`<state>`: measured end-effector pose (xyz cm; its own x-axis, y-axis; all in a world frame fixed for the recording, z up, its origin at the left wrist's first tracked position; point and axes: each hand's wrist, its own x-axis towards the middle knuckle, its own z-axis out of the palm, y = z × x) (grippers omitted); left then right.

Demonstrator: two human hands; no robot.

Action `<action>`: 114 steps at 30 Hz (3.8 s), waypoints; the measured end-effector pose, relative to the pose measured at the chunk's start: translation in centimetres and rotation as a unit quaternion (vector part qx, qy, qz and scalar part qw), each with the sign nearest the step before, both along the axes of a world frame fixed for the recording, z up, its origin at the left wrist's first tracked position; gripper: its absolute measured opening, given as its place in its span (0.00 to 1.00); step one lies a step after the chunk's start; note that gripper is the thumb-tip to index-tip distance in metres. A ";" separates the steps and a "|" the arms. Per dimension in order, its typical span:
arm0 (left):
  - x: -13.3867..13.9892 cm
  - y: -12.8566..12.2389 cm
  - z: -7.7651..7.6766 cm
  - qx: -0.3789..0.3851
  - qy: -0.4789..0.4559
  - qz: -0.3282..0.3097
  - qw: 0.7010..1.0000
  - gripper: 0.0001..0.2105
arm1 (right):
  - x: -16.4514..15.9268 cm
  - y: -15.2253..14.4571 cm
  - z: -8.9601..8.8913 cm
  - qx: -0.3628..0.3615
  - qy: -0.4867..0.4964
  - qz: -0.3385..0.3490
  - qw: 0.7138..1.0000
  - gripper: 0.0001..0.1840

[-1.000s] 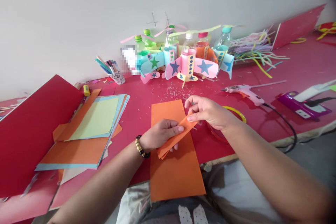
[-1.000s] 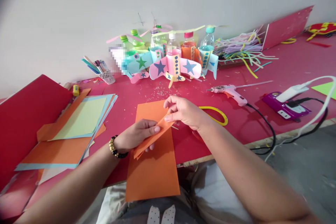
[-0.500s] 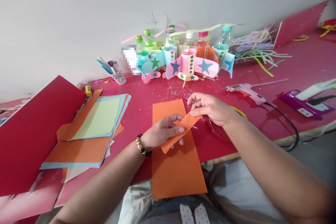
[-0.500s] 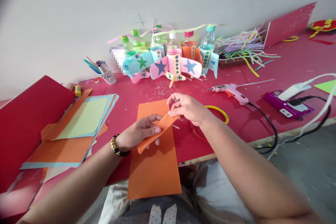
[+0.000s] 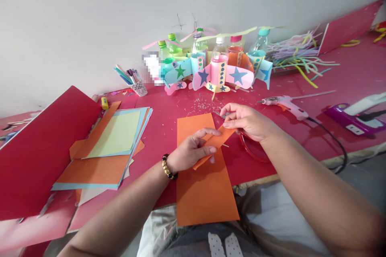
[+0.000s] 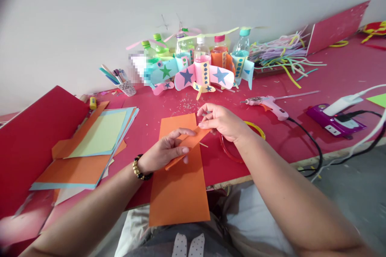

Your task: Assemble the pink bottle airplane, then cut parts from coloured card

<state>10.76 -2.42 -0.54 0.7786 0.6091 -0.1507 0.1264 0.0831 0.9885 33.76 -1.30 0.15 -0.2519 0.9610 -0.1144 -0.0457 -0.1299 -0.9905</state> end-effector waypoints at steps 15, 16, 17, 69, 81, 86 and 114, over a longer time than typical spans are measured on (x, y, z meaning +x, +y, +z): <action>0.3 0.0 -0.3 0.099 -0.043 0.040 0.993 0.18 | -0.1 -0.1 0.0 0.031 0.015 0.001 0.999 0.17; 0.3 0.1 -0.2 0.112 -0.035 0.038 0.992 0.18 | -0.1 -0.1 -0.1 0.032 0.014 0.001 0.999 0.17; 0.2 0.1 -0.2 0.119 -0.028 0.035 0.992 0.18 | -0.1 -0.1 -0.1 0.032 0.014 0.002 0.999 0.16; 0.2 -0.2 -1.7 0.078 -0.038 0.195 0.977 0.16 | -4.4 -2.3 -1.1 0.059 -0.063 -0.078 0.993 0.16; 0.5 -0.4 -1.0 0.080 -0.007 0.212 0.974 0.16 | -4.6 -2.4 -1.2 0.051 -0.054 -0.086 0.994 0.18; 0.4 -0.4 -0.8 0.096 -0.008 0.205 0.974 0.15 | -4.6 -2.6 -0.7 0.069 -0.077 -0.095 0.990 0.16; -0.2 1.0 0.6 0.019 -0.021 0.080 0.996 0.18 | -1.2 -2.0 -0.5 0.107 -0.045 -0.131 0.985 0.15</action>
<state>10.57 -1.45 0.09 0.6764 0.7305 -0.0945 0.0735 0.0608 0.9954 32.59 -3.28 -0.39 0.0102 0.9961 0.0877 0.0394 0.0872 -0.9954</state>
